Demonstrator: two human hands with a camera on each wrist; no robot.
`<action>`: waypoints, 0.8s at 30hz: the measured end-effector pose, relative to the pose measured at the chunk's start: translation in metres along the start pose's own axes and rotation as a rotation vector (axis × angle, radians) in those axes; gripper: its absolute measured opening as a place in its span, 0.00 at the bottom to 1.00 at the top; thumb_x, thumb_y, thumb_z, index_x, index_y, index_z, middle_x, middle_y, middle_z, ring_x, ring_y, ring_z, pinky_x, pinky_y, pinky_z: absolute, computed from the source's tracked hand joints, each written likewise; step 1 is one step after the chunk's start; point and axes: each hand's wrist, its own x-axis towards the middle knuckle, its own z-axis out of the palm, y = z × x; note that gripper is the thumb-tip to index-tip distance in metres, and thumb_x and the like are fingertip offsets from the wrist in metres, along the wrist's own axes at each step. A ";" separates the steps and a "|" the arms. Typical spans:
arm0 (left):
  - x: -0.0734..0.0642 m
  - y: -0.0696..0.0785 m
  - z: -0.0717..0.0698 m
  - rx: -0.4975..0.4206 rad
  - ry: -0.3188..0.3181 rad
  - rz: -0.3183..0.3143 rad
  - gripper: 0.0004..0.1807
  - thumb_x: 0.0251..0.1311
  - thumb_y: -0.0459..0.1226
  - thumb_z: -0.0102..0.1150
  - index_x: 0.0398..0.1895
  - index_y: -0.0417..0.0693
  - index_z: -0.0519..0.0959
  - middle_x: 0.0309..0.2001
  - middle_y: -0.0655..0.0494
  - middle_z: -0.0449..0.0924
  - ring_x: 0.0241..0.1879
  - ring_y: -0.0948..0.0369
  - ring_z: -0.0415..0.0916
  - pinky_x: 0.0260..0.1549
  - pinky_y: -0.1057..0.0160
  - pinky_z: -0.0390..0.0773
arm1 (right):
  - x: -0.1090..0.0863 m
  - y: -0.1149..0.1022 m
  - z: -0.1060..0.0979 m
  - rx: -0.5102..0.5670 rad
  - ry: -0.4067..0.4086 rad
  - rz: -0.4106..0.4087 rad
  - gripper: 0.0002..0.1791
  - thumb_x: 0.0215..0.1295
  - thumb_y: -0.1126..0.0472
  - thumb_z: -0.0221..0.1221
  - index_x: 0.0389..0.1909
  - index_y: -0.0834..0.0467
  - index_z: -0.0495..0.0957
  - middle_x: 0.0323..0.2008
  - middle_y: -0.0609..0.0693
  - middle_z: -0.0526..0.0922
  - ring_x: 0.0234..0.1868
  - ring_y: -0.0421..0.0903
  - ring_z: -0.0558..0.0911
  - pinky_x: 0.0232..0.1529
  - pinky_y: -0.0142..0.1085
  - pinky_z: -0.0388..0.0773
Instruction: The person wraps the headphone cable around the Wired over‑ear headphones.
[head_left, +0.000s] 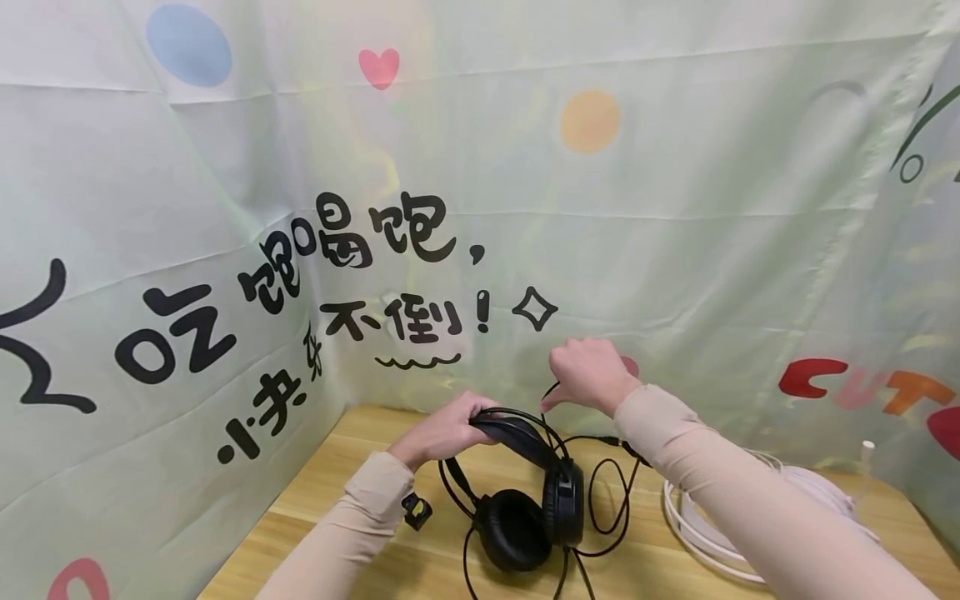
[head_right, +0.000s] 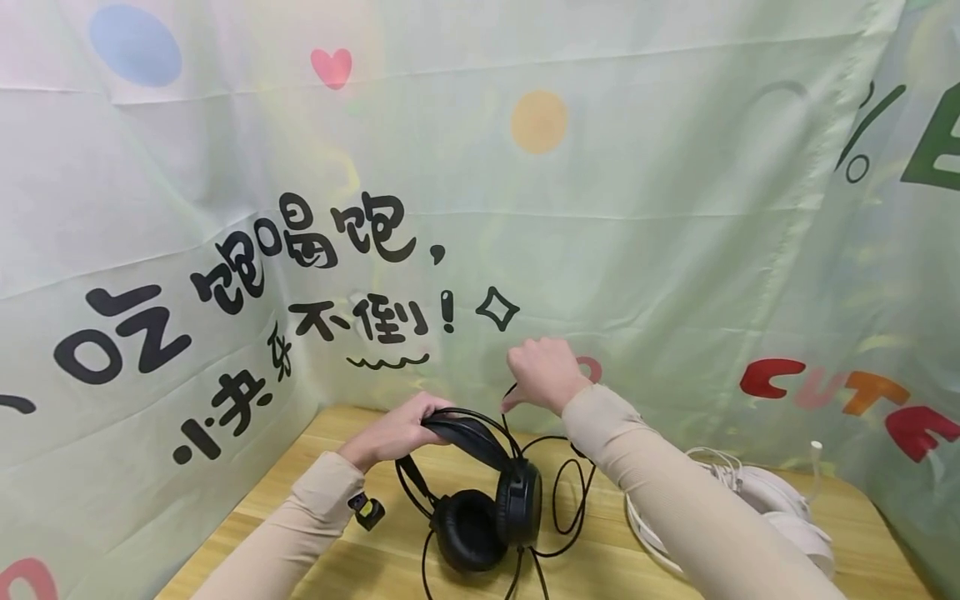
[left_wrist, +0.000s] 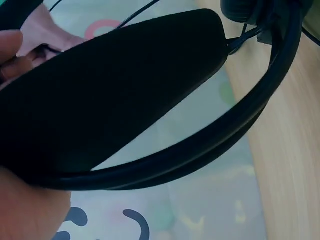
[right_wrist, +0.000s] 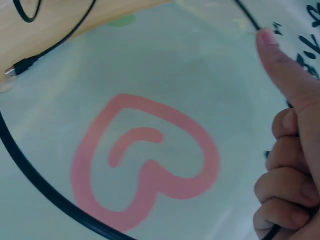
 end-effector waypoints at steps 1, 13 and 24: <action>0.001 0.000 0.001 0.015 0.011 -0.005 0.06 0.62 0.30 0.60 0.37 0.43 0.85 0.24 0.65 0.70 0.26 0.68 0.64 0.35 0.69 0.69 | 0.000 -0.001 -0.003 0.005 0.005 -0.001 0.35 0.41 0.29 0.80 0.12 0.47 0.68 0.14 0.40 0.63 0.18 0.41 0.61 0.16 0.35 0.62; 0.007 0.010 0.013 0.262 0.289 -0.102 0.09 0.55 0.32 0.57 0.22 0.55 0.71 0.19 0.65 0.63 0.20 0.67 0.60 0.24 0.68 0.63 | 0.002 -0.023 -0.041 0.242 -0.089 -0.039 0.34 0.73 0.44 0.67 0.10 0.47 0.61 0.12 0.38 0.54 0.16 0.37 0.54 0.19 0.31 0.52; 0.006 0.011 0.018 0.393 0.651 -0.282 0.08 0.58 0.35 0.52 0.22 0.52 0.70 0.19 0.58 0.67 0.20 0.59 0.65 0.23 0.62 0.65 | -0.006 -0.027 -0.074 0.547 -0.263 0.014 0.23 0.83 0.48 0.55 0.27 0.56 0.84 0.11 0.40 0.60 0.09 0.39 0.64 0.21 0.32 0.72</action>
